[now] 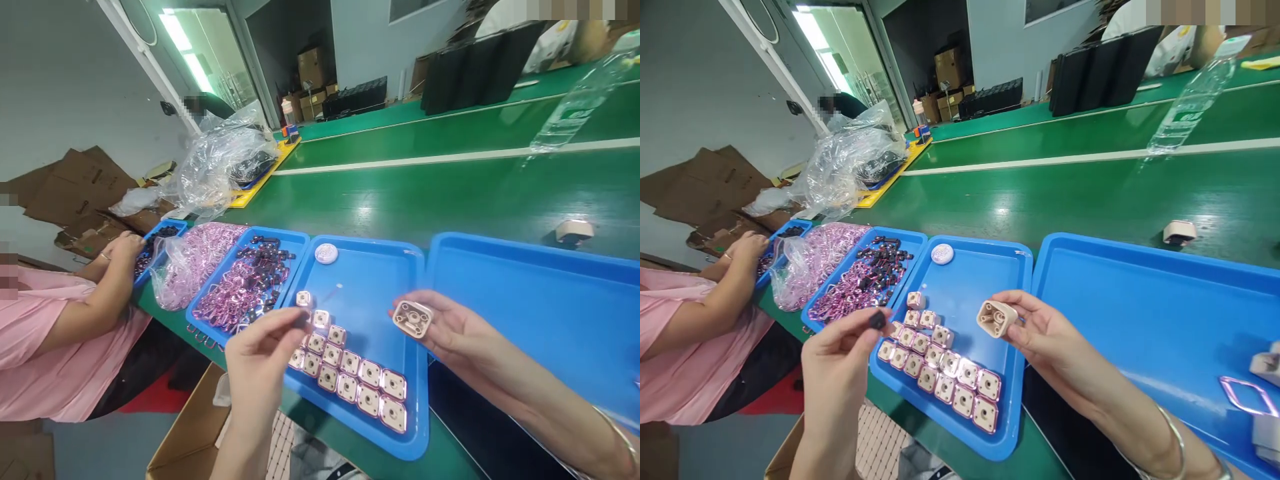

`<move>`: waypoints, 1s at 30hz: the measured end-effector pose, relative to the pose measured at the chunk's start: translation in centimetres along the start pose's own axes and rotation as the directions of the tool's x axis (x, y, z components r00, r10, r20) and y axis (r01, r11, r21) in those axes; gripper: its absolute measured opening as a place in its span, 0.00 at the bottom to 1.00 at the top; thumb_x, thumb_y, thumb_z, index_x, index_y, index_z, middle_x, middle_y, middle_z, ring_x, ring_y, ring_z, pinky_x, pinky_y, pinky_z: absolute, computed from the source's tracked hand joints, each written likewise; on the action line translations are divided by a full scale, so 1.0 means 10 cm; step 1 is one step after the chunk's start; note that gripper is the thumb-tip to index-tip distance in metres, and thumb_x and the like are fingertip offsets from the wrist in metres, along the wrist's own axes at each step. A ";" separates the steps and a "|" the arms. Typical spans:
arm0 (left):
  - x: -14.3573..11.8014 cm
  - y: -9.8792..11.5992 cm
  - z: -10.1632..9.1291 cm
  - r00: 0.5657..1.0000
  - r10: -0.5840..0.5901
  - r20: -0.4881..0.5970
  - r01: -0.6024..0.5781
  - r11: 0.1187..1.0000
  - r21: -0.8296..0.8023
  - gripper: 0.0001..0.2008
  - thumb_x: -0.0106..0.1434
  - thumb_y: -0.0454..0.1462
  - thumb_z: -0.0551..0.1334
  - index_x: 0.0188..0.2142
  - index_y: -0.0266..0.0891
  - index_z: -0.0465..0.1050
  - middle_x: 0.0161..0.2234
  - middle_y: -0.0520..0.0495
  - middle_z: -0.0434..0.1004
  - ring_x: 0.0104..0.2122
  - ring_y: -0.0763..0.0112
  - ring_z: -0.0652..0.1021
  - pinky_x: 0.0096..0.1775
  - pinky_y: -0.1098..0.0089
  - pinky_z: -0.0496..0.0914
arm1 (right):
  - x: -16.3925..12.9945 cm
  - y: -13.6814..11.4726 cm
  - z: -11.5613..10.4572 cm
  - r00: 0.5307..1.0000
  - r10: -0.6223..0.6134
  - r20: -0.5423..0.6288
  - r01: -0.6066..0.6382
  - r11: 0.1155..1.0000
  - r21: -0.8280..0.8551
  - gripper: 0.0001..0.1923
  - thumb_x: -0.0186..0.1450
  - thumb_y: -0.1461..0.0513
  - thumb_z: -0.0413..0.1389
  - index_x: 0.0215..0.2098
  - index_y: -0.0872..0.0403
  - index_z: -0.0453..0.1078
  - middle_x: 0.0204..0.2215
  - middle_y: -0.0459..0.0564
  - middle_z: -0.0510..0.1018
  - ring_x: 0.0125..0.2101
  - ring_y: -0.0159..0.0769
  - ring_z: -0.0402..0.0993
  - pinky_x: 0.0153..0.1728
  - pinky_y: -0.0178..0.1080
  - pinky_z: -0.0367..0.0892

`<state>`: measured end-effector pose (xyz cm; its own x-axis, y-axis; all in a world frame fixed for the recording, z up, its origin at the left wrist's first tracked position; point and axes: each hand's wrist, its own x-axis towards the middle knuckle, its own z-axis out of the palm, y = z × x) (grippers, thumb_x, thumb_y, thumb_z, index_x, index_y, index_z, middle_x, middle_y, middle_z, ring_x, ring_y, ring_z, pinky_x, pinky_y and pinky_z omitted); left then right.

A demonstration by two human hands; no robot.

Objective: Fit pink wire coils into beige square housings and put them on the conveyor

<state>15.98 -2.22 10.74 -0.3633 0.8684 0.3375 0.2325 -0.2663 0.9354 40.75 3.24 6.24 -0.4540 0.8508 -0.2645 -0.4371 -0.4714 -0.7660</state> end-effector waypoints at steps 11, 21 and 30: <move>-0.18 0.35 0.36 0.882 0.140 0.451 -0.166 0.986 0.019 0.14 0.54 0.27 0.69 0.39 0.44 0.80 0.35 0.52 0.83 0.36 0.74 0.81 0.40 0.81 0.75 | -0.05 0.02 0.00 0.996 -0.072 0.061 0.075 0.996 -0.047 0.15 0.59 0.64 0.64 0.44 0.48 0.73 0.41 0.47 0.79 0.39 0.31 0.74 0.42 0.29 0.67; -0.23 0.26 0.53 0.865 0.116 0.487 -0.118 0.993 -0.026 0.09 0.56 0.30 0.68 0.39 0.37 0.80 0.37 0.46 0.83 0.37 0.70 0.81 0.43 0.75 0.75 | -0.06 0.06 -0.03 0.996 -0.080 0.038 0.084 0.989 -0.118 0.17 0.54 0.59 0.68 0.41 0.45 0.75 0.42 0.47 0.79 0.38 0.33 0.75 0.39 0.30 0.70; -0.28 0.28 0.56 0.842 0.139 0.522 -0.123 0.990 -0.066 0.09 0.58 0.31 0.66 0.40 0.34 0.79 0.38 0.42 0.82 0.36 0.68 0.82 0.41 0.73 0.77 | -0.12 0.03 0.03 1.000 0.009 -0.029 -0.015 0.980 -0.199 0.17 0.53 0.55 0.68 0.40 0.44 0.75 0.40 0.48 0.80 0.32 0.37 0.75 0.32 0.35 0.70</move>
<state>22.67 -3.06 11.80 0.1970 0.9122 0.3594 0.2157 -0.3979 0.8917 40.96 2.01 6.53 -0.4349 0.8531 -0.2883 -0.2671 -0.4280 -0.8634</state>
